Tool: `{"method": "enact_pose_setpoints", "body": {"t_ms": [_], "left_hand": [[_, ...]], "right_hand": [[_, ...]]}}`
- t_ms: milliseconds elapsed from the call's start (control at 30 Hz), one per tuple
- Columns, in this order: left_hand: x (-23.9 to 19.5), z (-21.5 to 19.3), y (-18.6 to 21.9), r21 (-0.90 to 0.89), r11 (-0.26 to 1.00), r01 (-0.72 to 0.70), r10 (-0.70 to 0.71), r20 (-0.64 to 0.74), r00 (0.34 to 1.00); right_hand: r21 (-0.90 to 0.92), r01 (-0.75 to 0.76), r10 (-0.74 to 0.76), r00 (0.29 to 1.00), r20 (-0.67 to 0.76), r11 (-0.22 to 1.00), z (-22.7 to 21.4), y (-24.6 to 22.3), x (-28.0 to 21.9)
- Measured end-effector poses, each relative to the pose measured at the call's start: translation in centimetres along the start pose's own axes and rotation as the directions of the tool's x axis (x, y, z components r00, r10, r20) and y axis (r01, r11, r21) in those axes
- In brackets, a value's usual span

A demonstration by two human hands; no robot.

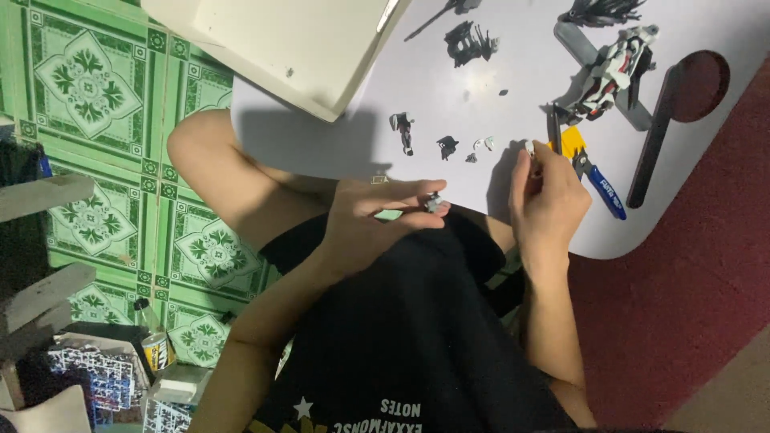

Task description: The person assembles small plastic model kit parts on a white lap table. They pick up individual pieces, fit them together by hand, and use a hobby knife to trim or clean edges. Tools including pliers and a yellow guide are visible on the table.

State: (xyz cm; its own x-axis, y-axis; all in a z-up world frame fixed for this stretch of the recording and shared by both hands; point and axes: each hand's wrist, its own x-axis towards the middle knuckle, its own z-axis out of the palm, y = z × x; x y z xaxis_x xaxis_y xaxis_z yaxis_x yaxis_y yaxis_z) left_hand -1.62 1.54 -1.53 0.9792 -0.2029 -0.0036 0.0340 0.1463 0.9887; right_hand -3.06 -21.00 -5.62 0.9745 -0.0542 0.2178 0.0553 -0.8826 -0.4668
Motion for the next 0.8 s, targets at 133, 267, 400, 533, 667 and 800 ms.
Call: {"method": "enact_pose_setpoints", "body": {"t_ms": [133,267,400,533,667,800], "left_hand": [[0.5,0.4,0.6,-0.008,0.996,-0.086,0.086,-0.011,0.996],[0.8,0.1,1.1,0.045,0.988,-0.145,0.144,0.027,0.989],[1.1,0.2,0.9,0.113,0.961,-0.251,0.254,-0.013,0.967],[1.4,0.3,1.2,0.239,0.919,-0.315,0.322,0.009,0.947],[1.3,0.5,1.0,0.420,0.838,-0.349,0.345,0.089,0.934],[1.3,0.1,0.8,0.515,0.777,-0.361,0.320,0.171,0.932]], "right_hand": [[-0.103,0.006,-0.007,1.000,-0.003,0.995,0.5,-1.1,0.6],[-0.229,-0.007,0.011,1.000,0.019,0.973,-0.3,-2.5,1.2],[0.275,0.055,-0.039,0.997,-0.066,0.960,-2.1,-3.9,0.6],[0.583,-0.048,0.029,0.999,0.041,0.811,-2.7,-7.4,0.3],[0.702,-0.041,-0.007,0.998,0.066,0.711,-2.1,-7.1,0.6],[0.684,0.011,-0.047,0.998,0.034,0.729,-2.0,-7.4,1.0]]}}
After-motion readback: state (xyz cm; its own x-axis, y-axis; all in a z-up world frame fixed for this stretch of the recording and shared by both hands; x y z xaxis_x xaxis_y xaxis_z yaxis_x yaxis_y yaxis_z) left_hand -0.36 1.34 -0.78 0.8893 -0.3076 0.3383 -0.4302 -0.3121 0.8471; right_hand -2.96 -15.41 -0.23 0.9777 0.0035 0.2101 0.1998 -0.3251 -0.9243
